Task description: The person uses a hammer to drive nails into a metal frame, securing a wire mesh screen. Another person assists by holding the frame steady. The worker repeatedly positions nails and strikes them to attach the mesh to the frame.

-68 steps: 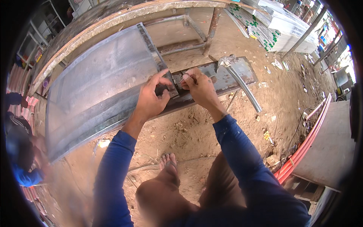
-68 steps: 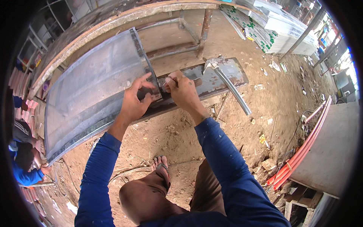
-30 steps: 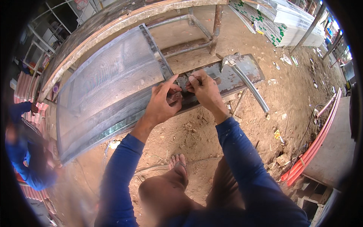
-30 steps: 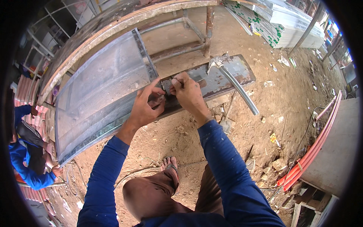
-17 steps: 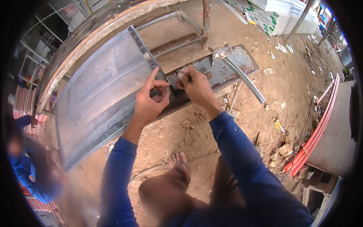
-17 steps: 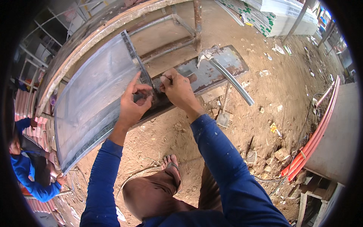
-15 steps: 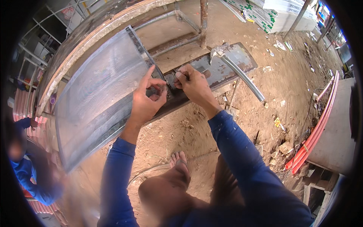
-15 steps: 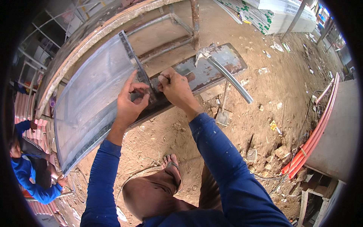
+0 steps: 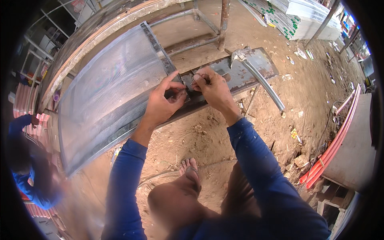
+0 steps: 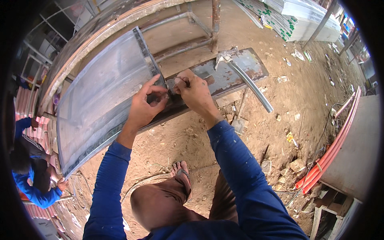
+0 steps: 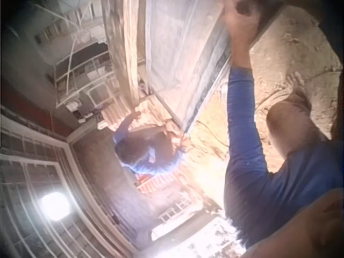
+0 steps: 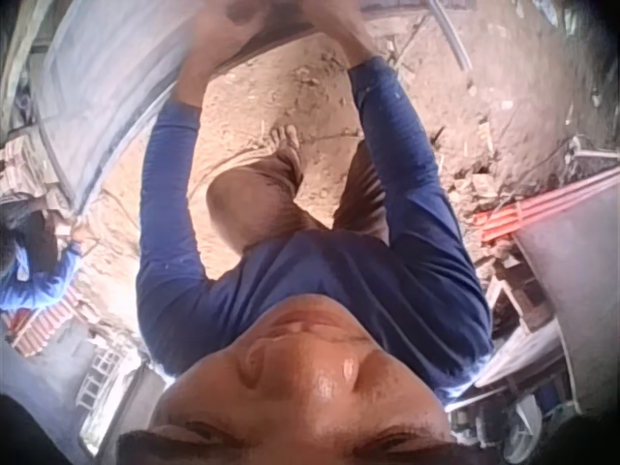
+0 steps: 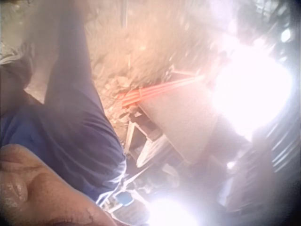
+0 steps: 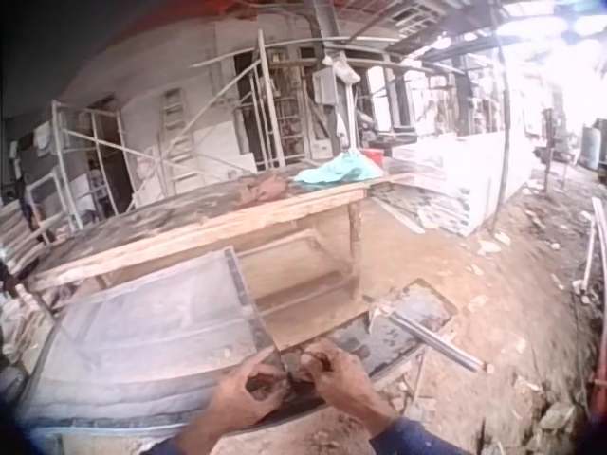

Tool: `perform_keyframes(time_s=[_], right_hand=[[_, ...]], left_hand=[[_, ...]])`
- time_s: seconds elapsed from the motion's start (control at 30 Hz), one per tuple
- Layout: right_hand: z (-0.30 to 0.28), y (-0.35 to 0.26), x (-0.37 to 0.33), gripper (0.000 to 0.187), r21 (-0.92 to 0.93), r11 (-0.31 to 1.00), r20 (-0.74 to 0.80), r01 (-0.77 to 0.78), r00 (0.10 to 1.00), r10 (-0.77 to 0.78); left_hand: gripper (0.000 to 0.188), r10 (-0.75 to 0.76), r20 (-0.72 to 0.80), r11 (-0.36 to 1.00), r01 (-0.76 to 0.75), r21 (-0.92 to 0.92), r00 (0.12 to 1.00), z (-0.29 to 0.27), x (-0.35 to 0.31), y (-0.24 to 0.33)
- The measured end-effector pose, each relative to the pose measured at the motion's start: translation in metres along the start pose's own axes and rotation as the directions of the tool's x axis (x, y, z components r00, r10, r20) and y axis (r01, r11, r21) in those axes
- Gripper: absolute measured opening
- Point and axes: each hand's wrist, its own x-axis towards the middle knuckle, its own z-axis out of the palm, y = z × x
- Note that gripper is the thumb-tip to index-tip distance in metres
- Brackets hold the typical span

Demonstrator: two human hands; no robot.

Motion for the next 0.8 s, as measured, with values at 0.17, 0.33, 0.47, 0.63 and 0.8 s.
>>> perform_keyframes(time_s=[0.17, 0.33, 0.47, 0.63, 0.8], right_hand=[[0.002, 0.001, 0.001, 0.022, -0.006, 1.0, 0.005, -0.011, 1.0, 0.011], [0.002, -0.004, -0.002, 0.021, -0.029, 1.0, 0.007, 0.009, 1.0, -0.009], [0.0, -0.002, -0.005, 0.021, -0.074, 0.996, 0.004, 0.055, 0.998, -0.055], [-0.002, 0.001, -0.005, 0.021, -0.105, 0.991, 0.003, 0.089, 0.996, -0.089], [0.001, -0.003, -0.005, 0.019, 0.003, 1.0, 0.021, 0.011, 1.0, -0.011]], left_hand=[[0.079, -0.025, 0.005, 0.999, 0.025, -0.024, 1.0, -0.001, -0.002, 0.005], [0.077, -0.025, -0.034, 0.994, 0.022, -0.103, 0.999, -0.001, -0.002, -0.004], [0.074, -0.025, 0.036, 0.999, 0.023, 0.034, 0.999, -0.005, 0.001, 0.006], [0.073, 0.023, 0.066, 0.998, -0.027, 0.06, 0.998, -0.006, 0.001, 0.011], [0.076, 0.037, 0.089, 0.997, -0.042, 0.065, 0.995, -0.013, 0.0, 0.005]])
